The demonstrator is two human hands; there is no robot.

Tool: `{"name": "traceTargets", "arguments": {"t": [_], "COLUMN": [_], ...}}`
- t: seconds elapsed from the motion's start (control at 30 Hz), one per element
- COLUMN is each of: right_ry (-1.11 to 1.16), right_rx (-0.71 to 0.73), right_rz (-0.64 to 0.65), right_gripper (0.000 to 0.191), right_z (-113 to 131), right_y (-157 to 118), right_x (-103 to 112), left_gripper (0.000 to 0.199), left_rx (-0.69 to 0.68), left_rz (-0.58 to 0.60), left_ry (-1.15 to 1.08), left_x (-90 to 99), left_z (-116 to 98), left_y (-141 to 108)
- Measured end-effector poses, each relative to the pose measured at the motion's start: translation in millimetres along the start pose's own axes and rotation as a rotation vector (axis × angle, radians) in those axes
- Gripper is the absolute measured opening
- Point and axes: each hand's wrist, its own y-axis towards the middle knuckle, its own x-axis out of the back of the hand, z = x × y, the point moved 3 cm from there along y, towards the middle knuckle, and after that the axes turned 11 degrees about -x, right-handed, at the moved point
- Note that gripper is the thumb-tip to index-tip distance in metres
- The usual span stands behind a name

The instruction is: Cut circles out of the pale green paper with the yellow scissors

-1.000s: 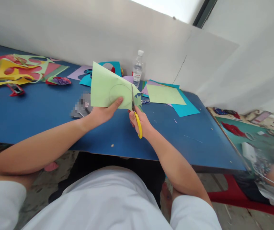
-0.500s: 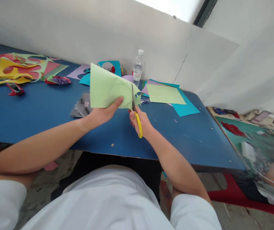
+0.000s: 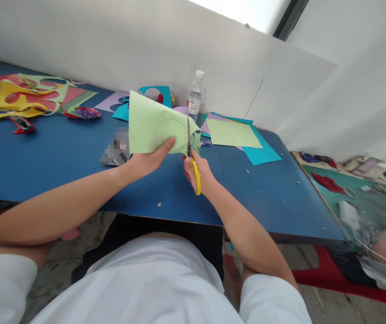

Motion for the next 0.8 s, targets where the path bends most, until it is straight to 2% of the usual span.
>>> {"name": "traceTargets", "arguments": {"t": [0.23,0.37,0.53,0.8], "right_ry": [0.006,0.066,0.089,0.101], "right_rx": [0.022,0.045,0.057,0.069], "right_rz": [-0.007,-0.008,-0.021,-0.010], "right_gripper": [0.083,0.082,0.080,0.077], "right_z": [3,2,0,3], "right_y": [-2,-1,0,-1], "right_x": [0,0,2,4], "left_gripper": [0.072,0.073,0.064,0.047], "left_rx": [-0.003,0.041,0.070,0.072], "left_rz": [0.023,0.025,0.039,0.055], "left_ry": [-0.005,0.071,0.115,0.129], "left_x": [-0.6,0.6,1.6,3.5], "left_z": [-2,-10,-19,-19], "left_y": [0,-1,-1,0]}}
